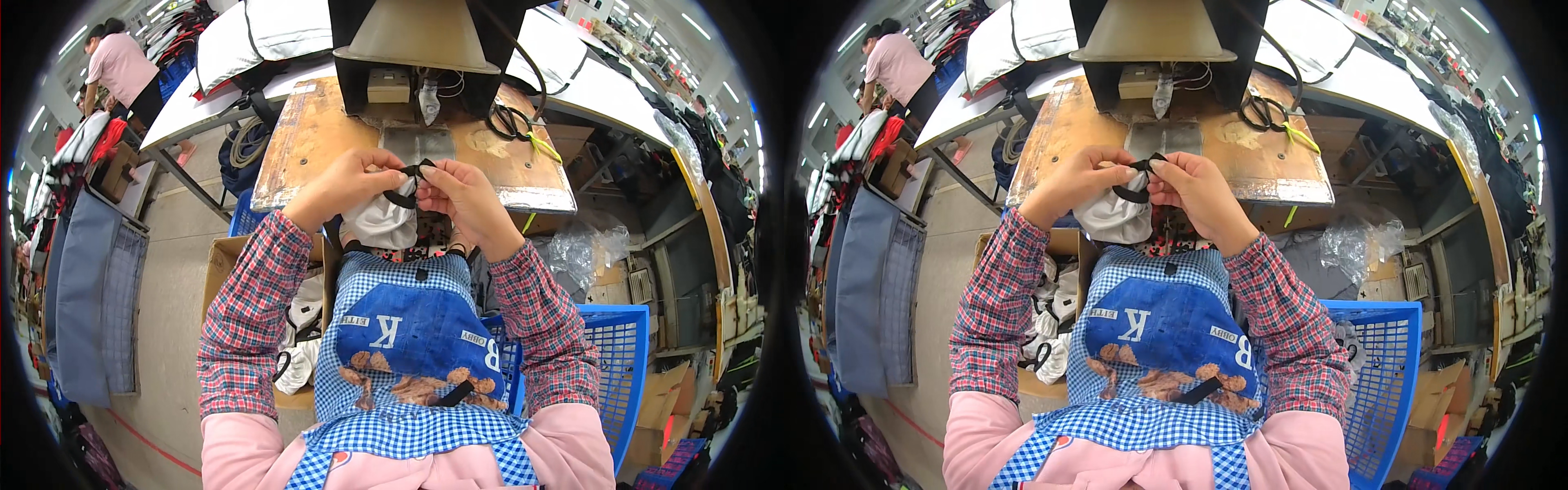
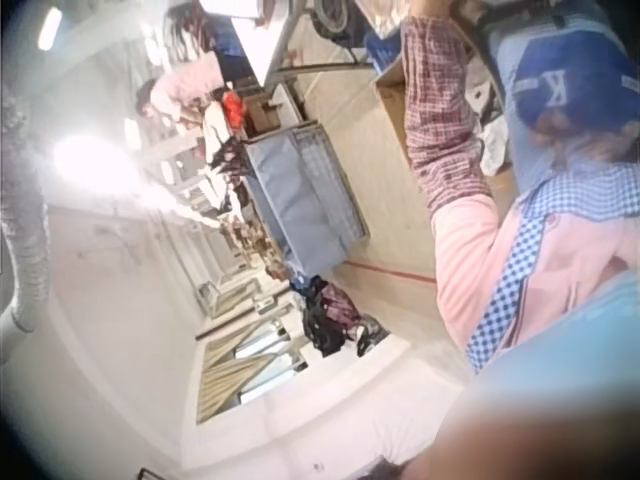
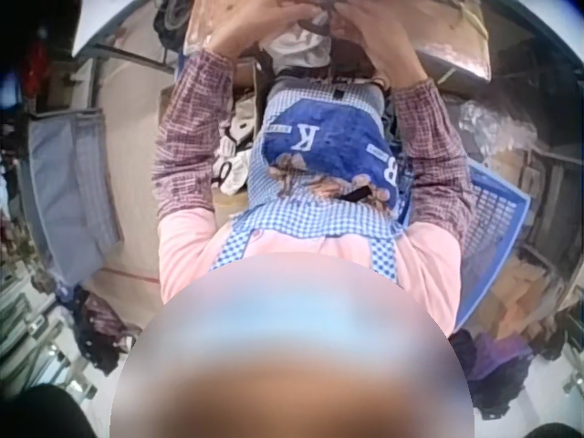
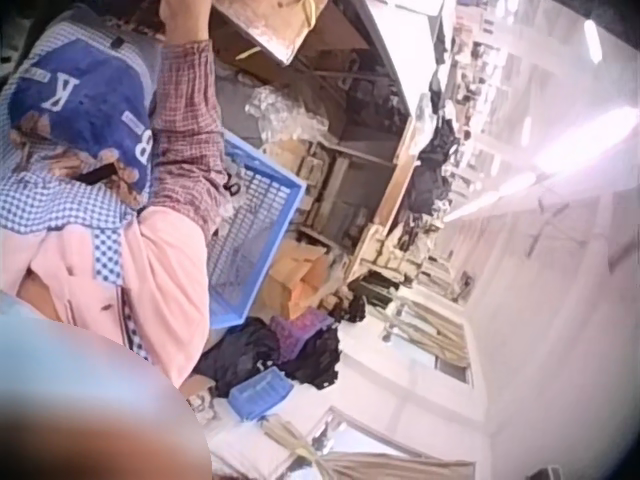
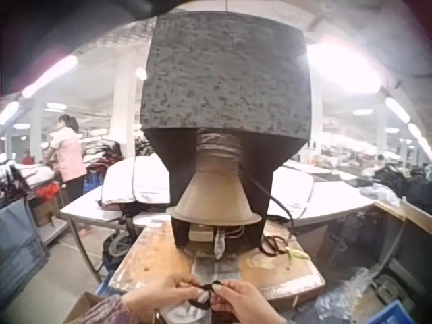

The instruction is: Assembling white fabric components using a bench-top machine in an industrial workshop.

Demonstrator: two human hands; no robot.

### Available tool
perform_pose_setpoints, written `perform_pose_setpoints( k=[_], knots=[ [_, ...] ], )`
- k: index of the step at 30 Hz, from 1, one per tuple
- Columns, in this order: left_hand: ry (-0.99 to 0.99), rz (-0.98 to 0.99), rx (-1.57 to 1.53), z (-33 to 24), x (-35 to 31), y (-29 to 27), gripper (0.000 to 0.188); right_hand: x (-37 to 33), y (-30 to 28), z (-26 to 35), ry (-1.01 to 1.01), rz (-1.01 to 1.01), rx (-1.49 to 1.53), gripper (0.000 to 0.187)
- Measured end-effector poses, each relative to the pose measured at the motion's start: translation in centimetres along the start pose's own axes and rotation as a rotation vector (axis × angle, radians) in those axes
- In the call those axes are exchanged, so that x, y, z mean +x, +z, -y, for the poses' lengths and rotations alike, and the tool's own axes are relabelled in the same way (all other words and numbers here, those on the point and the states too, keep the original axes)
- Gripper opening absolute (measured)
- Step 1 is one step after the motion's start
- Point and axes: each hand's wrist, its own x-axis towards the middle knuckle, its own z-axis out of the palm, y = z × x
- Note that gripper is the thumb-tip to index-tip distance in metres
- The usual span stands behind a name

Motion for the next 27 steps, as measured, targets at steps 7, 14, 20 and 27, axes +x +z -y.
perform_pose_setpoints(
  k=[7, 14, 20, 27],
  knots=[
    [0.028, -0.046, -0.067, 0.1, 3.1, -0.5, 0.031, 2.4, -1.3, 0.4, 0.012, 0.022, 0.220, 0.016],
    [0.036, -0.074, -0.021, -0.2, 4.8, -0.7, 0.028, 3.6, -2.0, 0.9, 0.043, -0.064, 0.262, 0.015],
    [0.088, -0.105, -0.123, 0.0, 5.4, -0.9, 0.030, 4.5, -2.0, 1.5, 0.059, -0.104, 0.306, 0.012],
    [0.063, -0.091, -0.162, -0.3, 5.5, -0.9, 0.031, 4.8, -2.0, 1.7, 0.047, -0.119, 0.301, 0.010]
  ],
)
